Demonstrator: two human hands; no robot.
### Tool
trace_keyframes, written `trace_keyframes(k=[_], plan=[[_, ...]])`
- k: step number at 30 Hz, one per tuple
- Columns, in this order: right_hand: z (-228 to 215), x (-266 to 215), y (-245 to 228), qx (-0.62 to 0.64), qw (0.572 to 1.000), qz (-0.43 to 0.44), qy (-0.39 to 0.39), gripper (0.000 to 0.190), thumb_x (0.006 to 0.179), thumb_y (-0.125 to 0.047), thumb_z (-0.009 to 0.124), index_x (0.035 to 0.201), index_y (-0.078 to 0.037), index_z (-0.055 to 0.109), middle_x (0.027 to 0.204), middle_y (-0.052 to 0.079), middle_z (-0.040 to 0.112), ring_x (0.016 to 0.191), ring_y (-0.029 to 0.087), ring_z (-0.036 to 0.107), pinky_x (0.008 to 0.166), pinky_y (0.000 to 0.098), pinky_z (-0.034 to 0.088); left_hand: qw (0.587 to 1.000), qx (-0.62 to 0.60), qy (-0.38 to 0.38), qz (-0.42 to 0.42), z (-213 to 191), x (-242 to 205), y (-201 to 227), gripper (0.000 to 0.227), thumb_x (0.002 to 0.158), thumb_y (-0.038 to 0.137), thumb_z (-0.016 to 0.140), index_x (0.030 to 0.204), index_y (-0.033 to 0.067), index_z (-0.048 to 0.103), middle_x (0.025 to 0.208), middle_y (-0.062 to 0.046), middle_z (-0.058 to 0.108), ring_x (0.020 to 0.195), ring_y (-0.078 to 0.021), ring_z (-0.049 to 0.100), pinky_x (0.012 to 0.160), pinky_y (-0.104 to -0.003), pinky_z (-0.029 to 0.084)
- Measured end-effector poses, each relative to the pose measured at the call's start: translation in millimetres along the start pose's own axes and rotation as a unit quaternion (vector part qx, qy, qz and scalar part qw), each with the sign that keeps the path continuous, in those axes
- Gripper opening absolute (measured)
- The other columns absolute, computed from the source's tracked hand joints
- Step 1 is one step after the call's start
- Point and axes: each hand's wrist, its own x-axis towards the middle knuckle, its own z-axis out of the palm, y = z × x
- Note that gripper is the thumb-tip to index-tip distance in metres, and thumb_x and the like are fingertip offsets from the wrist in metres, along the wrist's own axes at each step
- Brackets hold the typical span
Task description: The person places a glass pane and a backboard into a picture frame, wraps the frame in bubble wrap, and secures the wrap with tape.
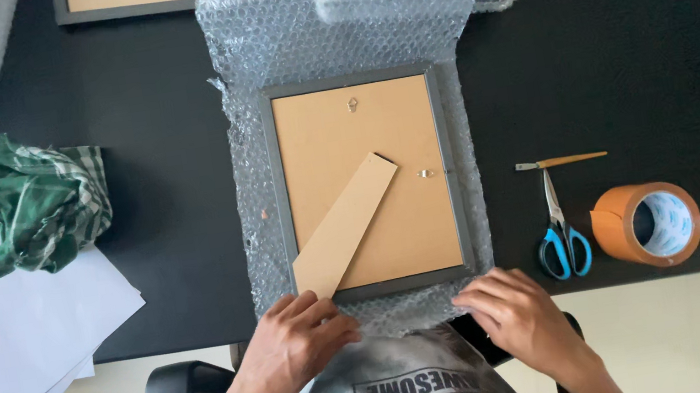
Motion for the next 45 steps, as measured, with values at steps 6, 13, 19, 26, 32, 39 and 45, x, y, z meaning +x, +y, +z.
trace_keyframes(k=[6,13,19,26,32,39,45], plan=[[2,-3,-7,0.051,0.999,-0.008,-0.011,0.009,0.084,-0.009,0.061,0.088,-0.013,0.067,0.084,-0.003,0.064,0.079,0.018,0.056,0.066,0.0317,0.040,0.997,-0.034,-0.057,-0.038,-5,-8,-5,0.014,0.091,0.032,0.062,0.082,0.0213,0.065,0.075,0.004,0.055,0.069,-0.0188,0.053,0.056,-0.034,0.041],[-9,-9,-2,0.113,0.991,0.036,-0.063,0.013,0.086,-0.016,0.061,0.095,-0.015,0.071,0.089,-0.003,0.067,0.081,0.017,0.060,0.070,0.0330,0.043,0.992,-0.093,-0.063,-0.049,-11,-6,1,0.016,0.093,0.031,0.059,0.085,0.0192,0.065,0.076,0.003,0.056,0.069,-0.0183,0.055,0.060,-0.032,0.042],[-12,-24,15,0.104,0.980,0.075,-0.151,0.027,0.069,-0.002,0.070,0.091,-0.015,0.067,0.113,-0.003,0.062,0.105,0.019,0.055,0.088,0.0381,0.045,0.996,-0.068,-0.046,-0.045,-5,-12,-2,0.012,0.092,0.031,0.060,0.087,0.0203,0.065,0.075,0.003,0.055,0.066,-0.0188,0.052,0.058,-0.033,0.042],[-8,-32,21,0.071,0.992,0.069,-0.073,0.018,0.072,-0.008,0.069,0.088,-0.016,0.069,0.097,-0.004,0.065,0.092,0.017,0.056,0.080,0.0340,0.044,0.972,-0.136,-0.151,-0.119,-8,-18,-4,0.017,0.080,0.017,0.069,0.095,0.0251,0.070,0.087,0.003,0.061,0.082,-0.0189,0.059,0.071,-0.035,0.046],[-4,-32,24,0.064,0.995,0.037,-0.060,0.015,0.071,-0.007,0.064,0.082,-0.016,0.065,0.105,-0.004,0.065,0.100,0.019,0.053,0.082,0.0359,0.041,0.975,-0.129,-0.128,-0.129,-9,-15,-5,0.005,0.082,0.022,0.070,0.087,0.0222,0.072,0.082,0.005,0.063,0.079,-0.0169,0.060,0.067,-0.034,0.047],[-12,-13,19,0.132,0.988,0.073,-0.023,0.019,0.081,-0.027,0.070,0.076,-0.011,0.062,0.087,-0.002,0.069,0.087,0.016,0.059,0.077,0.0306,0.045,0.989,-0.073,-0.008,-0.129,-7,-10,-10,0.014,0.086,0.035,0.063,0.087,0.0225,0.069,0.081,0.005,0.062,0.070,-0.0169,0.056,0.061,-0.032,0.043],[9,-4,26,0.094,0.976,0.196,0.022,0.023,0.086,-0.030,0.063,0.081,-0.008,0.058,0.073,0.002,0.059,0.066,0.016,0.057,0.060,0.0299,0.042,0.984,0.066,0.038,-0.162,13,-11,-24,0.017,0.088,0.035,0.062,0.083,0.0191,0.062,0.078,0.005,0.060,0.074,-0.0203,0.052,0.062,-0.034,0.039]])
